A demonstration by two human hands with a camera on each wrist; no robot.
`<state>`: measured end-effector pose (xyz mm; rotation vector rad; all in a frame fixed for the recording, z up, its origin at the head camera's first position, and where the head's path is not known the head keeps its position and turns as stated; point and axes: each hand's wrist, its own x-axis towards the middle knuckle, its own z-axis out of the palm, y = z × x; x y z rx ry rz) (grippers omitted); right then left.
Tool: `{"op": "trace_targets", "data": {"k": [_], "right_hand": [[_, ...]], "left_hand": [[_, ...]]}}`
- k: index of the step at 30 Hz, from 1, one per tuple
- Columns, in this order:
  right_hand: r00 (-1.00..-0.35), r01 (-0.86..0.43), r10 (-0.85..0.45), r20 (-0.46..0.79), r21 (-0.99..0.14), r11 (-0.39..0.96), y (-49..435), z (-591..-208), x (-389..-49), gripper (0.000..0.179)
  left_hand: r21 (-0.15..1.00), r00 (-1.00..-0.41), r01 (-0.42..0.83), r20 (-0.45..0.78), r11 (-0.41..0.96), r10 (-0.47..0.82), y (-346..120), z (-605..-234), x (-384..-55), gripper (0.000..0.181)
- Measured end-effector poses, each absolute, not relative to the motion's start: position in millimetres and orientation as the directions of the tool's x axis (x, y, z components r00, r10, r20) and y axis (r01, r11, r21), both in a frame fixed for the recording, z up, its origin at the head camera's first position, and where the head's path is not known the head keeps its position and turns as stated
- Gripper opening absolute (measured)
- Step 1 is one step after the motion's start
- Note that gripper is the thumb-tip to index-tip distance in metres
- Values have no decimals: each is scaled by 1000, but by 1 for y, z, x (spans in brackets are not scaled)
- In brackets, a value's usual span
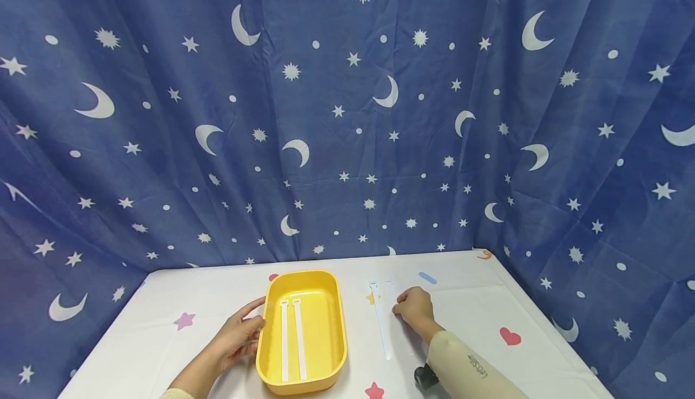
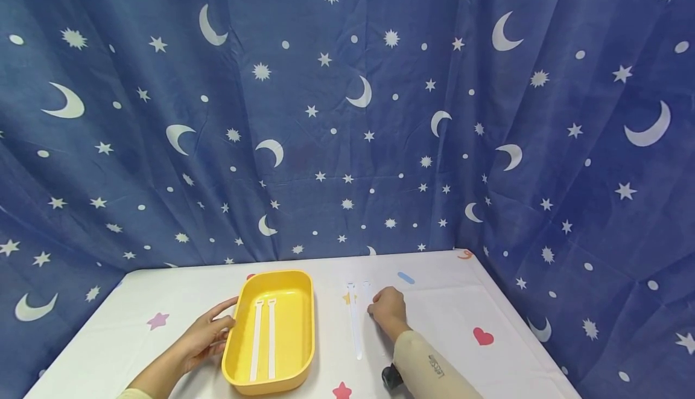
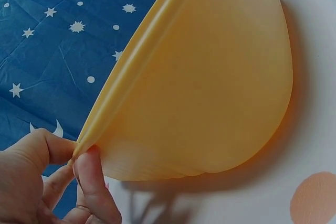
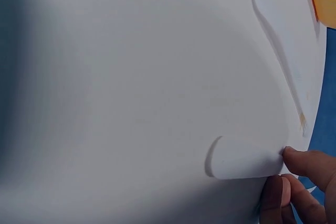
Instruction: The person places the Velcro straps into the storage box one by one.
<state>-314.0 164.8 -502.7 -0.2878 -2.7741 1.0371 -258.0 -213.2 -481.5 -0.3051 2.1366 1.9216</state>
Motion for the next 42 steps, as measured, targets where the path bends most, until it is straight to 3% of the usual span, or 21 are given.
{"op": "trace_targets", "data": {"k": [19, 42], "right_hand": [[-969, 136, 242, 51, -705, 696, 164, -497, -313, 15], [-961, 236, 259, -100, -784, 574, 168, -500, -322, 15]], "left_hand": [[938, -945, -325, -328, 117, 3, -212, -482, -259, 67], [937, -945, -325, -326, 130, -10, -212, -482, -259, 67]]}}
